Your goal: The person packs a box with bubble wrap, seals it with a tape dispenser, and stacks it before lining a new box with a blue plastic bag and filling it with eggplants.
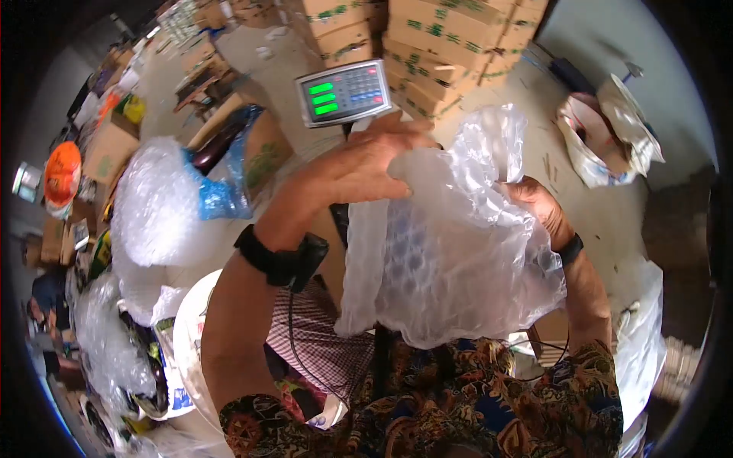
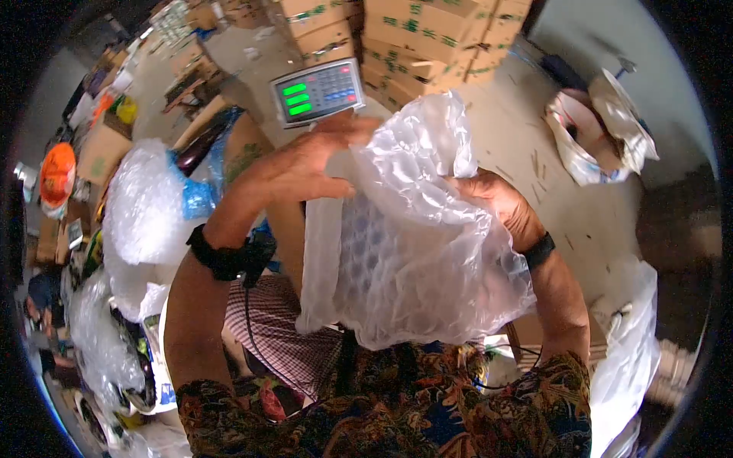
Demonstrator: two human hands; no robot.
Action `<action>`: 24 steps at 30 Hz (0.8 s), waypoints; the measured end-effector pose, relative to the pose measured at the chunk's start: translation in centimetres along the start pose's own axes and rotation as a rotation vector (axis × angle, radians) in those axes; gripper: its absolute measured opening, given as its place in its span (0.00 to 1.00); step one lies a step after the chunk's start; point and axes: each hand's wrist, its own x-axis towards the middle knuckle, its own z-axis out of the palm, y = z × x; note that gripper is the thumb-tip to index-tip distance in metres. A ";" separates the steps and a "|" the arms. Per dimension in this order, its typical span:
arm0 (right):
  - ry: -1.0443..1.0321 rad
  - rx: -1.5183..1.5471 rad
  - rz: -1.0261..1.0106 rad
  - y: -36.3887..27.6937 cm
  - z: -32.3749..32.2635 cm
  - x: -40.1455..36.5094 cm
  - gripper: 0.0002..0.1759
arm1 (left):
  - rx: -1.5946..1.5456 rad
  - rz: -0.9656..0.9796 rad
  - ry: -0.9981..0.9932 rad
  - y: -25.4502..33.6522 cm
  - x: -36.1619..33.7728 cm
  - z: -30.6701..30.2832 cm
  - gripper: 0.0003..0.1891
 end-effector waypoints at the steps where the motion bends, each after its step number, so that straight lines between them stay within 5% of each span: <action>1: 0.014 0.023 -0.045 0.4 -1.2 -0.7 0.19 | 0.081 -0.071 0.020 0.6 0.6 1.7 0.29; 2: 0.043 0.033 -0.048 0.4 -3.2 -1.5 0.19 | 0.066 -0.048 0.007 -0.2 1.2 2.6 0.29; 4: 0.181 -0.310 -0.263 0.7 -7.9 -3.3 0.19 | -0.319 -0.399 -0.215 -2.3 1.8 3.9 0.18; 5: 0.031 0.066 -0.195 1.1 -9.2 -2.9 0.21 | -0.325 -0.390 -0.233 -2.9 1.3 4.1 0.18; 6: 0.245 0.025 -0.116 -0.2 -6.1 -4.1 0.23 | -0.385 -0.402 -0.114 -3.0 0.6 4.4 0.14; 8: 0.256 -0.719 -0.552 1.5 -6.2 -5.8 0.26 | -0.466 -0.421 -0.024 -2.4 -0.1 5.4 0.10; 10: 0.154 -0.440 -0.536 4.4 -10.4 -4.4 0.26 | -0.527 -0.412 0.179 -1.0 0.0 5.3 0.10; 12: 0.056 -0.168 -0.552 4.7 -12.5 -3.3 0.27 | -0.420 -0.468 0.109 -1.4 0.2 5.3 0.09; 14: 0.618 -1.002 -0.157 2.9 -11.1 -2.6 0.31 | -0.316 -0.514 0.049 -2.4 -0.1 6.1 0.08; 16: 0.645 -1.053 -0.197 2.9 -10.0 -4.0 0.37 | -0.013 -0.297 0.310 -3.6 -1.0 8.2 0.13; 18: 0.554 -1.654 -0.694 1.7 -5.6 -6.4 0.44 | 0.134 -0.297 0.299 -1.0 -1.0 8.1 0.20; 22: -0.133 -1.636 -0.425 4.0 0.8 -10.3 0.54 | 0.041 -0.215 0.250 6.5 -0.9 9.5 0.25; 24: -0.278 -1.751 -0.308 7.2 2.4 -10.9 0.61 | -0.060 -0.239 0.169 10.8 -1.7 11.5 0.29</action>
